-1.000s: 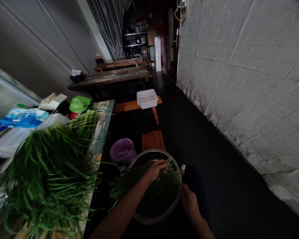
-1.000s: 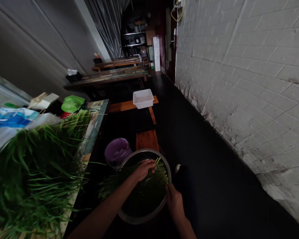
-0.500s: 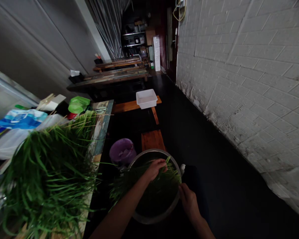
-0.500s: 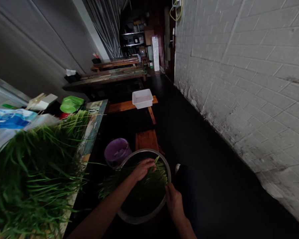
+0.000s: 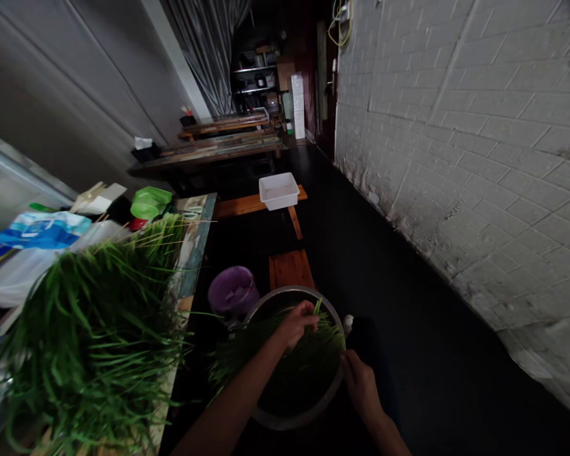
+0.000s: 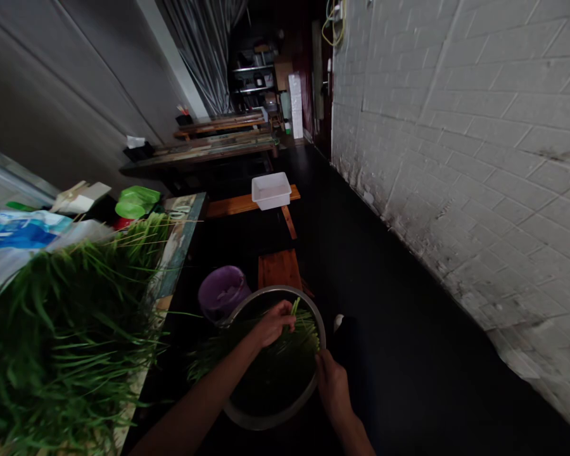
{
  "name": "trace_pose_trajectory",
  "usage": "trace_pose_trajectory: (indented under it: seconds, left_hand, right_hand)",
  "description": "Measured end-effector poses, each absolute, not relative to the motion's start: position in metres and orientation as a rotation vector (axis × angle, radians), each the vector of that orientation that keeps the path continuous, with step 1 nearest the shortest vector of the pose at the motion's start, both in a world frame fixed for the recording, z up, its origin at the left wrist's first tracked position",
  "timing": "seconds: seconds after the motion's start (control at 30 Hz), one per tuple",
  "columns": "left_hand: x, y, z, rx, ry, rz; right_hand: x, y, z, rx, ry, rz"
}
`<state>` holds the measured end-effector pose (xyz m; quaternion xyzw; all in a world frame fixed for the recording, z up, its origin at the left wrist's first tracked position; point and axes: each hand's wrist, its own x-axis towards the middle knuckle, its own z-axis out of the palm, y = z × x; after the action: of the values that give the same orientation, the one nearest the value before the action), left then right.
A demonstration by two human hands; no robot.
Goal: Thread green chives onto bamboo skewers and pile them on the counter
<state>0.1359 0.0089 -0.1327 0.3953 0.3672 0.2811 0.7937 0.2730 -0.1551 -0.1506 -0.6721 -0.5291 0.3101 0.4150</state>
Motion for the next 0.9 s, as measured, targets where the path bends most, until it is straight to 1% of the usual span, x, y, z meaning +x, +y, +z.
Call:
trace_pose_trajectory:
  seconds: [0.43, 0.67, 0.9]
  left_hand:
    - [0.1293, 0.0089, -0.1251, 0.801, 0.829, 0.535]
    - [0.1295, 0.0086, -0.1301, 0.897, 0.876, 0.559]
    - [0.1299, 0.0063, -0.1250, 0.957, 0.894, 0.546]
  right_hand:
    - [0.2709, -0.1549, -0.1448, -1.678, -1.331, 0.760]
    - [0.2692, -0.1561, -0.1451, -1.688, -1.351, 0.740]
    - [0.2648, -0.1535, -0.1442, -1.693, -1.367, 0.676]
